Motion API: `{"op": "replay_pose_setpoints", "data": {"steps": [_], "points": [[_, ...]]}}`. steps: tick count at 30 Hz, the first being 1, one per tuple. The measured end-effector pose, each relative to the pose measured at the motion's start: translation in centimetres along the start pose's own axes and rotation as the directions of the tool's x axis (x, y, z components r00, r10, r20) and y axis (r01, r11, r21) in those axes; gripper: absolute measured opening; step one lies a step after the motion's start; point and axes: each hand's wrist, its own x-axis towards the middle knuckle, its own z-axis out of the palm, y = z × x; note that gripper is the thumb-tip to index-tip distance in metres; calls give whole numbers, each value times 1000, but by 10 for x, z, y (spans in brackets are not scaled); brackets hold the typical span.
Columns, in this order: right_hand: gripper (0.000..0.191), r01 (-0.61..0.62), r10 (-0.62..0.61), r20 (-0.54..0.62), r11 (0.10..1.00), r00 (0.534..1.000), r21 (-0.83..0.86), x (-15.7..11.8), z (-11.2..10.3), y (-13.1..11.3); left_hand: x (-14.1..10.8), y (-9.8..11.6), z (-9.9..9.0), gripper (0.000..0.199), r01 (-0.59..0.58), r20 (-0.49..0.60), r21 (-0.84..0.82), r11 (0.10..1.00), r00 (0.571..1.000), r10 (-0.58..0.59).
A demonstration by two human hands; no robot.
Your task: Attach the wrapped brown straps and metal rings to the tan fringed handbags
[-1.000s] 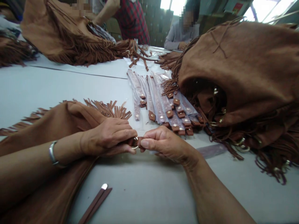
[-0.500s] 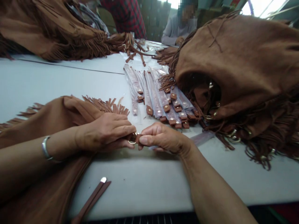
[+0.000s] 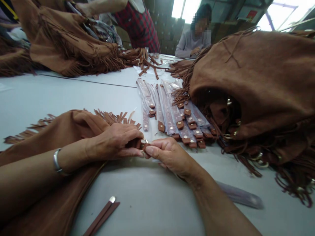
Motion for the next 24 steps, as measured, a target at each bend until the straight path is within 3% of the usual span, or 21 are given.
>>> {"op": "replay_pose_setpoints", "data": {"steps": [4,8,14,17,21,24], "points": [[41,-69,71,48,997,996,-46,-4,-13,-3,3,4,-2,36,-23,78,-49,999,997,27],[39,-89,90,44,995,995,-39,-5,-13,-4,2,5,-1,34,-10,113,-45,999,994,15],[34,11,-12,-15,998,1000,-55,0,1,6,-2,-1,6,31,42,135,-48,998,990,-35],[36,73,-74,-4,988,997,-137,2,-2,4,1,-5,7,30,57,195,-13,998,979,-54],[38,220,-274,-47,853,961,-474,-16,-19,-19,6,-5,0,35,68,260,-43,997,964,-55],[30,65,-257,-161,692,953,-719,-46,-33,-32,6,-4,-6,38,115,246,-82,990,965,-92]]}}
